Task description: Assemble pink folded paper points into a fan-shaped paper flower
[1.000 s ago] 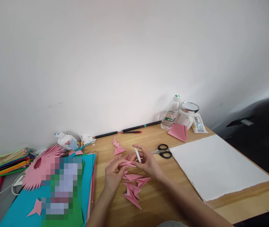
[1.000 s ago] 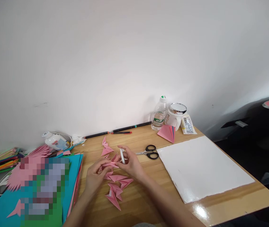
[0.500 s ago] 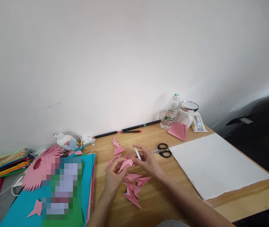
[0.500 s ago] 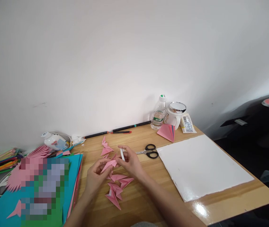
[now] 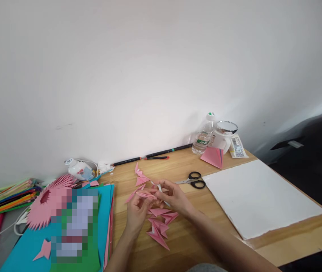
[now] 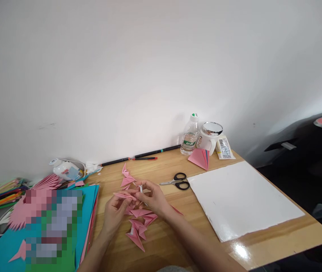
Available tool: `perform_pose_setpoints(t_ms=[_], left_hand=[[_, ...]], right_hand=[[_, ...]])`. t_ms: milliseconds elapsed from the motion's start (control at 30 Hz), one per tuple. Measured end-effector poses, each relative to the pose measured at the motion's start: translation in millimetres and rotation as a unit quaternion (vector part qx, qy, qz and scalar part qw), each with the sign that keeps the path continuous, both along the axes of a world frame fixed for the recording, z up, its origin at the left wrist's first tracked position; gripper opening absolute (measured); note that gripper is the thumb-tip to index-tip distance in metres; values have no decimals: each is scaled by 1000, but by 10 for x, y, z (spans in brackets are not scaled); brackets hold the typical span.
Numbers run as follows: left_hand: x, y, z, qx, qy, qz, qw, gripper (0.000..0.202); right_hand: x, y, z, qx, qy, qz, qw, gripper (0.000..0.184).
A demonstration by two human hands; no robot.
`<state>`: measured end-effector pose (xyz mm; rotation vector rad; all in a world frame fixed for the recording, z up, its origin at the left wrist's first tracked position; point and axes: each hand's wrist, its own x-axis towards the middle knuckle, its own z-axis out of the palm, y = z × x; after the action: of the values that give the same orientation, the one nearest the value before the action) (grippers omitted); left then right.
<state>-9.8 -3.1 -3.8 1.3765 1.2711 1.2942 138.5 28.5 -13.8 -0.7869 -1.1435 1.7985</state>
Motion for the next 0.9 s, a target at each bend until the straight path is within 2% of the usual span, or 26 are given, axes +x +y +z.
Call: perform_pose_setpoints(t_ms=[67, 167, 367, 500, 600, 733, 900], left_hand=[[-2, 0, 2, -54, -33, 16, 998, 21], [-19, 17, 0, -108, -62, 1, 992, 25], [-16, 32, -21, -172, -44, -56, 983, 36], [14, 14, 18, -174, 5, -46, 984, 39], [20, 10, 46, -186, 21, -50, 981, 38], [17, 8, 62, -211, 7, -100, 972, 40], [18, -7, 43, -245, -23, -131, 960, 42]], right_hand=[[9, 23, -20, 36, -48, -41, 997, 37], [36, 66, -37, 79, -92, -80, 989, 36], [75, 62, 1, 168, -140, -21, 975, 33], [78, 44, -6, 217, -206, -7, 954, 25], [74, 44, -27, 216, -222, -6, 951, 20], [75, 41, -41, 193, -206, 16, 959, 18], [85, 35, -47, 230, -225, 7, 947, 13]])
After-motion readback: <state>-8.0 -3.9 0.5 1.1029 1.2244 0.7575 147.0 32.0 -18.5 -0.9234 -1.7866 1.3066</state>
